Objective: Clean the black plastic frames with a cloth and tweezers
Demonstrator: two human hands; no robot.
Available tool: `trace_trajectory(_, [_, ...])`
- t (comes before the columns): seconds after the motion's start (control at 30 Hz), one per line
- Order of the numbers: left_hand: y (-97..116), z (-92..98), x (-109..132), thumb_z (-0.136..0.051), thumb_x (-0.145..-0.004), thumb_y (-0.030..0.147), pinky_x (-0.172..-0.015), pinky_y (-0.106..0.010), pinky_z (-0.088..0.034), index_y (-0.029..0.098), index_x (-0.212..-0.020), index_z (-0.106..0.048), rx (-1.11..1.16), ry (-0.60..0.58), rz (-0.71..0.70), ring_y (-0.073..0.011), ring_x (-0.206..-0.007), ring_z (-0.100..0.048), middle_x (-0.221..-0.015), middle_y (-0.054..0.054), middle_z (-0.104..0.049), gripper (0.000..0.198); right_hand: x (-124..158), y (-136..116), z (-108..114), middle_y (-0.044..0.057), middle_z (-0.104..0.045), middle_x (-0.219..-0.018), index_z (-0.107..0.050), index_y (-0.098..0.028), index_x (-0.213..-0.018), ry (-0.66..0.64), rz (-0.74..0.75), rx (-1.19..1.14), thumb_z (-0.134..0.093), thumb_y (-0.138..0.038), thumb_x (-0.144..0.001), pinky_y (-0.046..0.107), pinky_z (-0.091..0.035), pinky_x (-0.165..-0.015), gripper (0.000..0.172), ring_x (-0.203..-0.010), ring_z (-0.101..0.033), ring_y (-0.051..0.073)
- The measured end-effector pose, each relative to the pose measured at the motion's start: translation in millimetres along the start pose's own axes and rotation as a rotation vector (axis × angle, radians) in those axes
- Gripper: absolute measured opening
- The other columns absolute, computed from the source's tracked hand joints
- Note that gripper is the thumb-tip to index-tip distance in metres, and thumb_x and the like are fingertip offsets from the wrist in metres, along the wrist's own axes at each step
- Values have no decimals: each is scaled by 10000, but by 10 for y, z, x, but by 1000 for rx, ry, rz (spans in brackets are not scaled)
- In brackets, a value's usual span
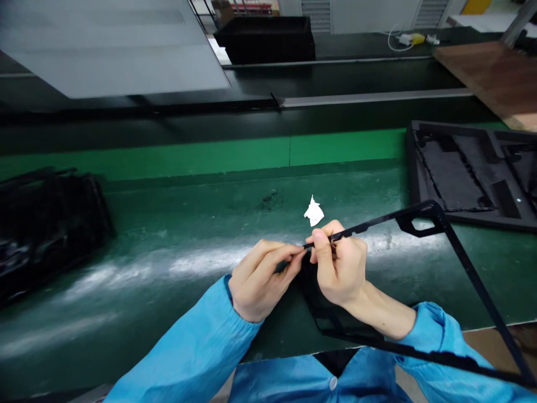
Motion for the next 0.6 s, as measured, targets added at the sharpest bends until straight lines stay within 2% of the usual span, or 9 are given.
trace_trajectory(0.17, [18,-48,21,-664,-1006,72,-683,-274,-540,188,-1019,-644,-29,-20,-15,-130,-726,-666,-859,-12,-716,118,25,-2,-4,-75,-632,-588,-652,-198,-896,-14,33,32,-525,-185,-1076,164,-478,-524,221,-486,-630,59])
trace_trajectory(0.37, [-21,-114,24,-609,-1030,99,-609,-244,-492,195,-951,-605,-19,-66,37,-114,-663,-585,-791,11,-632,125,25,-41,-17,-65,-644,-602,-653,-197,-888,-26,74,49,-529,-188,-1072,177,-467,-491,222,-471,-628,68])
trace_trajectory(0.6, [-38,-62,31,-692,-1000,116,-621,-228,-518,204,-992,-630,22,-9,31,-103,-663,-619,-795,31,-655,108,6,32,-12,-76,-624,-591,-666,-195,-891,-27,-24,-43,-502,-222,-1102,155,-434,-475,269,-441,-568,40])
Point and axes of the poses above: each hand's wrist, its own x-axis away from the middle knuckle, its own z-axis out of the back of the hand, y = z × x, the point moved 6 cm from there along -x, towards the middle knuckle
